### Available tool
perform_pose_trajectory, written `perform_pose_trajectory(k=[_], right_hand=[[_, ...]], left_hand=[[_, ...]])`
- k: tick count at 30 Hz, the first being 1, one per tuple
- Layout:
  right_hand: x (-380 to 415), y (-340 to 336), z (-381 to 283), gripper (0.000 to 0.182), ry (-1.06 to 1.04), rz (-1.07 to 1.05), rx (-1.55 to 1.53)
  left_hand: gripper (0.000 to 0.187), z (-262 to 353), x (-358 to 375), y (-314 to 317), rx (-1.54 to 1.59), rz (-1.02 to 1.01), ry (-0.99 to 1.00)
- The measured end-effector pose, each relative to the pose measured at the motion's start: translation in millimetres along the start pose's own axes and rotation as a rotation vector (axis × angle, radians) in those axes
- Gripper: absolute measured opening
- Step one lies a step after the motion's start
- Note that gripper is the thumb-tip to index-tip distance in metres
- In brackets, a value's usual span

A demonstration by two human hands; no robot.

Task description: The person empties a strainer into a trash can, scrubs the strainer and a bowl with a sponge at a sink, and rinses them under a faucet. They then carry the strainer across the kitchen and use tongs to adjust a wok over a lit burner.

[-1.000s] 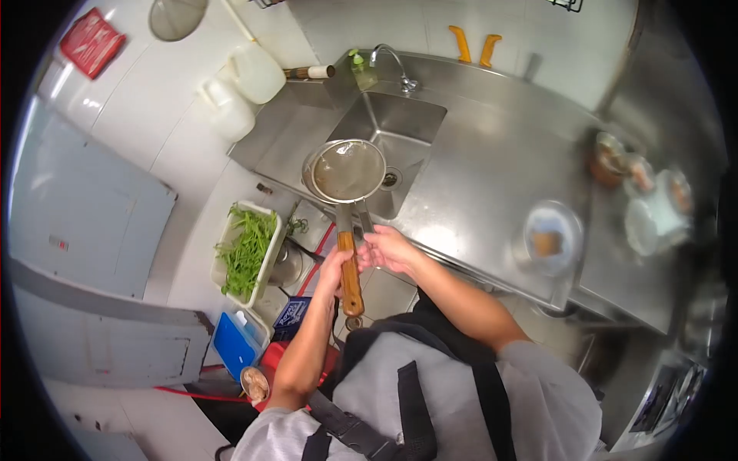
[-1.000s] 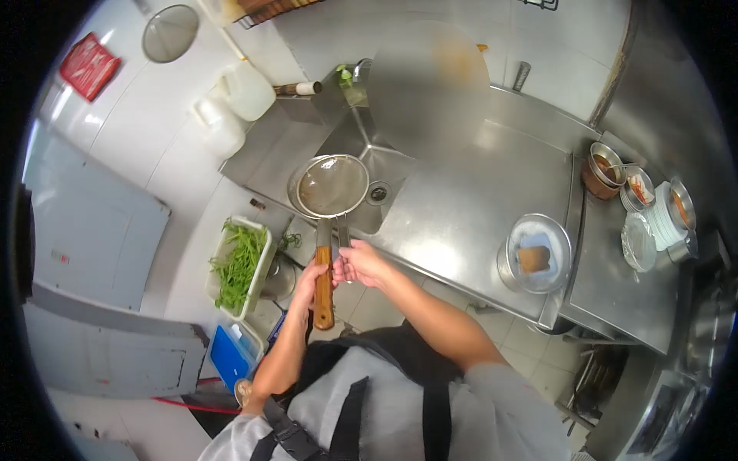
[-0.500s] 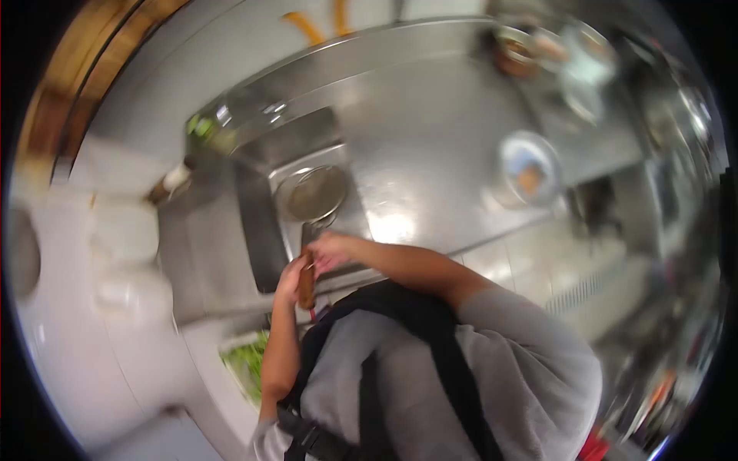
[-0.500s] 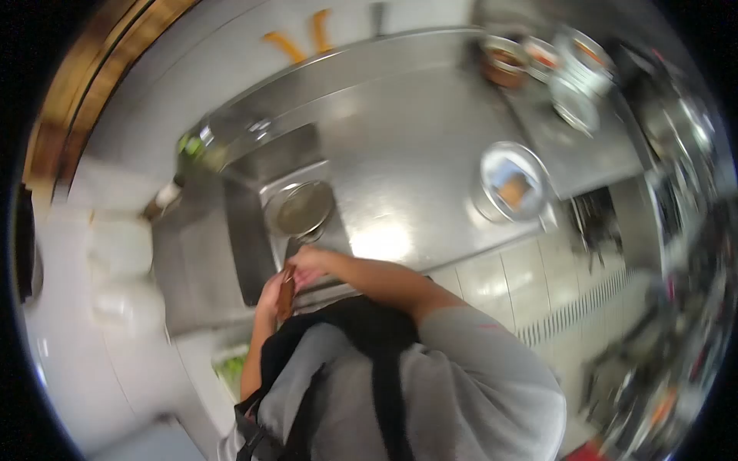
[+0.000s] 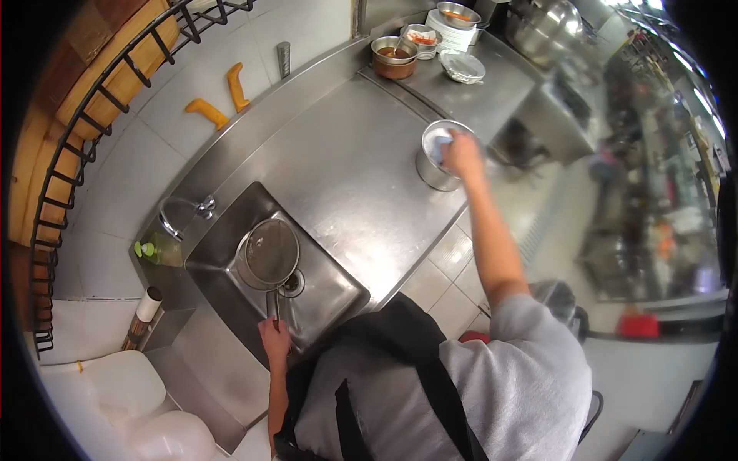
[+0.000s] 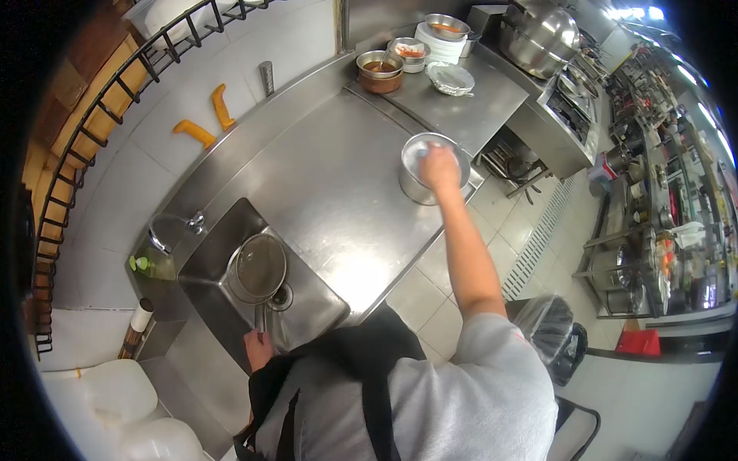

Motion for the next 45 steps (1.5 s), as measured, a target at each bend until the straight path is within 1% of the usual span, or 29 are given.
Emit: perform_pose_trajectory(k=[1, 2, 4, 5, 6, 8, 10, 12, 13, 14, 17, 20, 22, 24, 25, 26, 28, 30, 32, 33, 34, 35, 37, 38, 39, 40, 41, 42, 45], right_hand=[[-6.5, -4.7, 21.1, 0.045, 0.112, -0.092, 0.165], [-9.7, -4.6, 27.1, 0.045, 0.106, -0.085, 0.168], [-7.7, 19.2, 46.8, 0.06, 0.168, -0.134, 0.204], [-14.9, 41.2, 50.0, 0.067, 0.078, -0.293, 0.166], [-14.7, 46.2, 50.2, 0.067, 0.074, -0.301, 0.166], [-10.7, 67.8, 47.1, 0.075, 0.121, -0.377, -0.033], [-8.9, 64.2, 44.7, 0.072, 0.167, -0.41, -0.051], [-10.0, 50.5, 42.9, 0.065, -0.069, -0.388, -0.102], [-12.0, 39.7, 44.1, 0.051, -0.133, -0.274, -0.117], [-17.5, 32.5, 49.5, 0.051, -0.128, -0.274, -0.114], [-34.3, 25.7, 70.4, 0.02, -0.029, -0.375, -0.272], [-39.6, 3.8, 65.5, 0.017, -0.019, -0.53, -0.402], [-43.7, 4.7, 63.0, 0.021, -0.036, -0.514, -0.548], [-42.3, 11.9, 53.0, 0.03, -0.075, -0.744, -0.571], [-54.0, 12.9, 51.6, 0.041, -0.333, -0.544, -0.214], [-56.0, 23.2, 57.2, 0.041, -0.336, -0.538, -0.213], [-46.6, 37.0, 43.0, 0.061, -0.791, -0.466, -0.083], [-41.2, 70.0, 45.1, 0.08, -0.6, -0.806, -0.001], [-36.7, 75.4, 42.1, 0.089, -0.492, -0.943, 0.189], [-39.3, 77.7, 40.4, 0.084, -0.521, -0.878, 0.201], [-39.9, 78.5, 43.9, 0.079, -0.562, -0.829, 0.21], [-44.4, 69.3, 51.8, 0.079, -0.543, -0.819, 0.212], [-46.0, 43.8, 24.4, 0.066, -0.566, -0.891, -0.102], [-46.1, 25.4, 18.4, 0.056, -0.457, -0.901, -0.139], [-65.6, 51.8, 43.3, 0.053, -0.397, -0.744, -0.182], [-60.5, 26.1, 29.7, 0.052, -0.303, -0.847, -0.353], [-73.6, 35.0, 29.2, 0.054, -0.494, -0.736, -0.389], [-83.6, 39.3, 30.9, 0.056, -0.52, -0.598, -0.387], [-35.9, -15.3, -57.2, 0.055, -0.578, -0.592, -0.489]], left_hand=[[0.042, 6.9, -3.4, 14.9, -0.017, -0.223, -0.08], [0.045, 9.3, -2.0, 30.3, -0.036, -0.444, -0.161], [0.051, 0.7, -2.6, 54.4, -0.155, -0.457, -0.101], [0.052, 5.0, -1.3, 61.9, -0.165, -0.489, -0.069], [0.052, 13.9, 2.4, 65.9, -0.175, -0.524, -0.04], [0.052, 22.7, 9.9, 64.1, -0.168, -0.497, -0.084], [0.052, 24.2, 10.5, 61.8, -0.168, -0.466, -0.126], [0.05, 17.9, 8.3, 66.9, -0.251, -0.437, -0.214], [0.05, 18.0, 7.6, 71.1, -0.254, -0.442, -0.211], [0.049, 16.2, 7.1, 68.1, -0.29, -0.356, -0.233], [0.049, 23.7, 4.8, 65.9, -0.399, -0.213, -0.321], [0.05, 29.6, 5.2, 63.2, -0.542, -0.176, -0.376], [0.049, 28.1, 2.4, 67.5, -0.606, -0.185, -0.366], [0.044, 26.9, 1.7, 72.4, -0.768, -0.15, -0.33], [0.044, 19.0, 0.0, 77.7, -0.765, -0.146, -0.33], [0.042, 11.1, -2.1, 81.3, -0.823, -0.147, -0.314], [0.04, -17.0, -3.0, 94.9, -0.872, -0.139, -0.291], [0.036, -55.1, -5.4, 120.9, -0.946, -0.195, -0.163], [0.031, -90.6, 0.9, 150.8, -0.749, -0.334, -0.039], [0.028, -94.0, -6.8, 158.5, -0.557, -0.301, -0.109], [0.025, -101.3, -13.4, 166.7, -0.373, -0.283, -0.195], [0.022, -80.3, -16.5, 162.1, -0.015, -0.488, -0.294], [0.018, -8.7, -13.8, 130.5, 0.657, -0.812, -0.731], [0.016, 42.9, -13.4, 101.4, 0.68, -0.65, -0.615], [0.016, 43.6, -5.7, 96.0, 0.86, -0.615, -0.745], [0.013, 41.5, -6.2, 103.5, 1.222, -0.484, -0.841], [0.012, 43.9, -6.1, 100.9, 1.391, -0.39, -0.859], [0.008, 52.0, -6.6, 92.6, 1.48, -0.311, -0.888], [0.019, 43.7, -16.5, 112.0, 1.646, -0.286, -0.78]])
Point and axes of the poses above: each hand's wrist, its own x-axis away from the middle knuckle, its own y-axis out of the palm, z = x × y, the point moved 6 cm from there along -x, towards the middle knuckle, and after that the axes turned 1 degree about x, right-handed, at the moved point
